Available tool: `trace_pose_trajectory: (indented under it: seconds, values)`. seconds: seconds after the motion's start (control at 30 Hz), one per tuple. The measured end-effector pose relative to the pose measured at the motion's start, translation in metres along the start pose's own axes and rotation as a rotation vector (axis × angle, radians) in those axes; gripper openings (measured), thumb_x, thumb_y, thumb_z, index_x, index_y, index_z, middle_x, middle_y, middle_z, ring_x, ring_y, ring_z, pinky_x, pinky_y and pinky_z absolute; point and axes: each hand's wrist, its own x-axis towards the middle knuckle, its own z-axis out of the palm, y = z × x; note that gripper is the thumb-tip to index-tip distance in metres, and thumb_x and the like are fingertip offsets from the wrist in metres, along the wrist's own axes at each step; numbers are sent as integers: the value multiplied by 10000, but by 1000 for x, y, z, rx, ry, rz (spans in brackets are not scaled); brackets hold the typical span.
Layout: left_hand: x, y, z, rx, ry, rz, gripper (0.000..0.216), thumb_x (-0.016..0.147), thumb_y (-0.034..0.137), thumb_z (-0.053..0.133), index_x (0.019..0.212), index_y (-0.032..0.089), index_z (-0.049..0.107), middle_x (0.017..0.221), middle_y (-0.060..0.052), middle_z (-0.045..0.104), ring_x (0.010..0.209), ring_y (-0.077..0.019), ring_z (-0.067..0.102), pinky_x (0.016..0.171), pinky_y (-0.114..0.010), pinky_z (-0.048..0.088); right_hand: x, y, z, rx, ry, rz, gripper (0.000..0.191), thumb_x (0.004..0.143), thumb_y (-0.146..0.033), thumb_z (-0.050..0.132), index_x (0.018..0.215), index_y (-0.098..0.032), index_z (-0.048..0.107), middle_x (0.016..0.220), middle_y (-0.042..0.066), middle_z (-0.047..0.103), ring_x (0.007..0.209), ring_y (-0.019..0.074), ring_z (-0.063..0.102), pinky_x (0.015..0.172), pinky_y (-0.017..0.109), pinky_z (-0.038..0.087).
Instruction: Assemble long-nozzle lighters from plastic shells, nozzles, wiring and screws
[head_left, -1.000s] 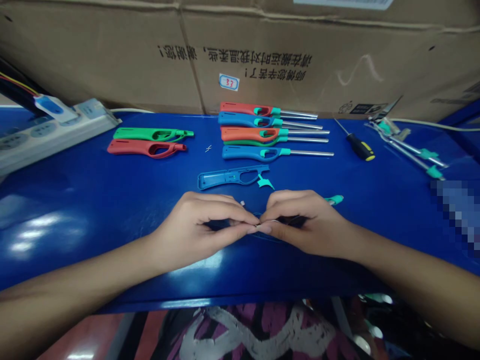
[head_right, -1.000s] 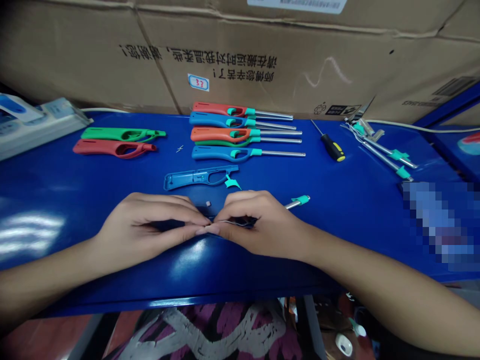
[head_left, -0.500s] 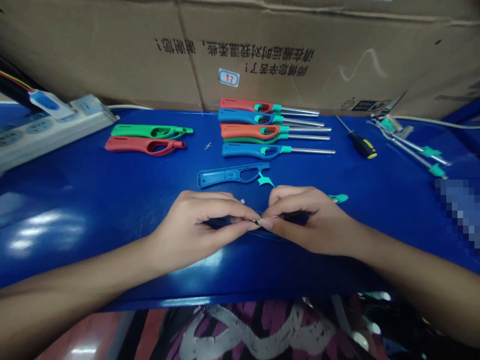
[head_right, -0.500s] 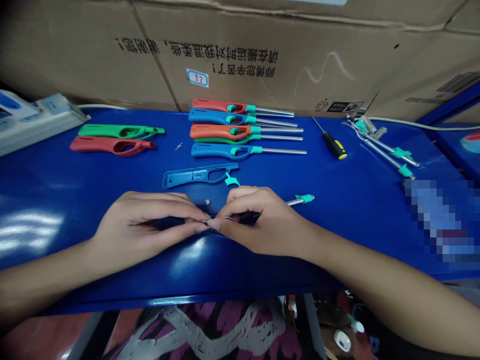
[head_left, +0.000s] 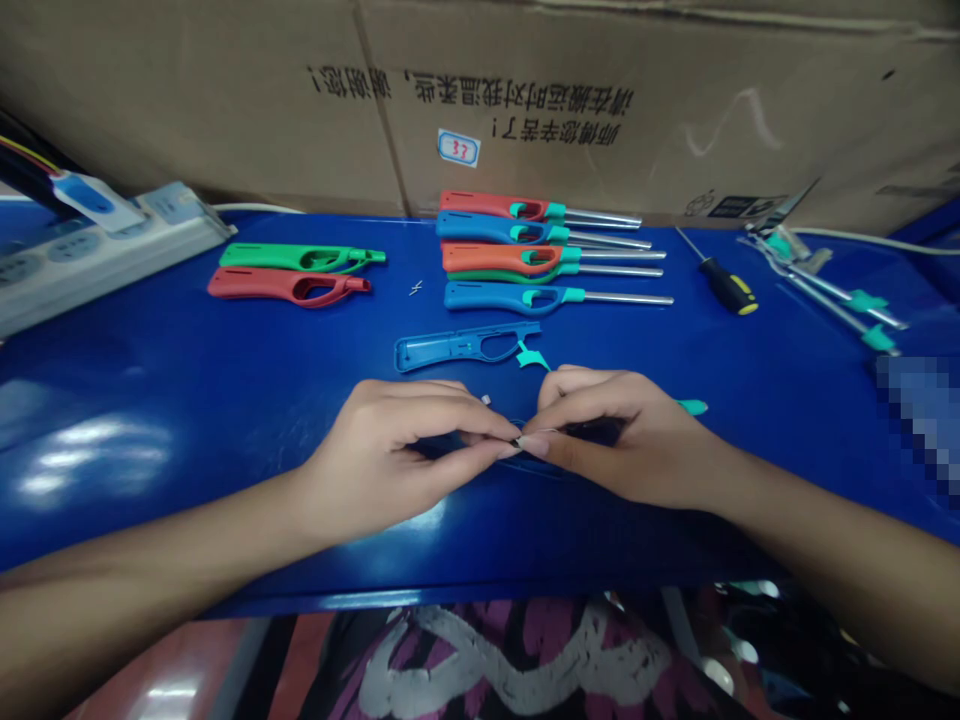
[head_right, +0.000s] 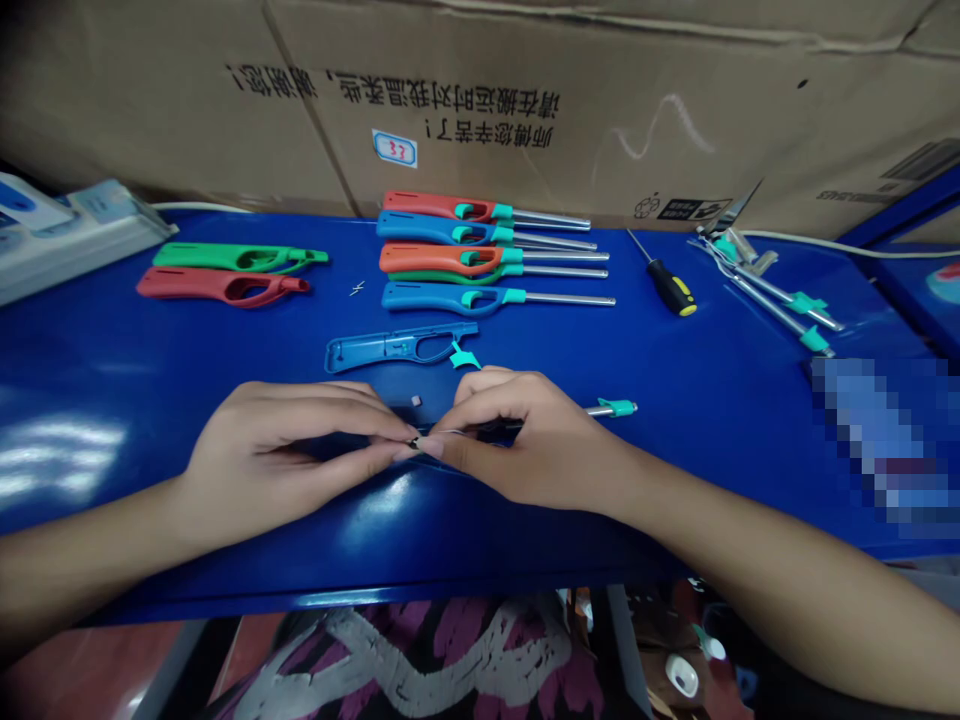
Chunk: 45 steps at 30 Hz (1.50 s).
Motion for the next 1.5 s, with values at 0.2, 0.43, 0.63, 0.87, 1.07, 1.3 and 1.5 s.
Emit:
trace_pose_trajectory:
  seconds: [0.2,0.43,0.63,0.87,1.07,1.3,1.5]
  values:
    - [0,1,1,-5,21,-22,118,850,130,743,952,187,761,821,-13,781,720,-123,725,669,-197,578,0,-1,0,-25,9,-19,126,918,-239,682,857,-233,792,727,-10,618,717,118,569,654,275,434]
    - [-1,-1,2,-55,14,-30,85,858,132,732,907,199,747,808,-7,771,733,-133,728,677,-222,589,-1,-1,1,-79,35,-67,120,921,-231,678,881,-226,791,752,-4,645,755,125,586,689,284,448]
    - [-2,-4,2,-66,44,29,111,852,94,732,893,197,728,807,-11,775,741,-138,729,690,-240,603,1,-2,3,35,9,-10,101,907,-198,683,869,-196,777,851,15,738,817,132,650,769,284,491]
    - [-3,0,1,-67,55,5,117,834,84,751,899,180,737,830,-23,778,761,-135,727,704,-237,600,0,-3,4,147,50,103,53,857,-209,739,813,-195,766,788,-1,731,745,123,647,678,251,500]
    - [-2,2,2,-147,62,-174,141,840,165,752,980,169,734,857,-8,782,712,-100,722,687,-177,590,0,-5,4,74,73,2,62,867,-189,722,815,-182,754,778,8,733,724,118,640,665,255,498]
    - [-2,0,-2,-38,-66,-174,64,902,186,680,888,165,739,809,8,756,710,-84,688,665,-167,536,1,-3,3,-57,68,-157,82,883,-143,695,836,-197,734,770,2,744,713,124,651,735,300,486]
    - [-1,-1,0,-27,-75,-172,52,887,158,695,872,165,744,796,5,748,710,-87,683,679,-175,531,0,-2,5,-93,81,-160,64,878,-148,699,838,-188,727,786,-2,745,743,121,656,754,294,480]
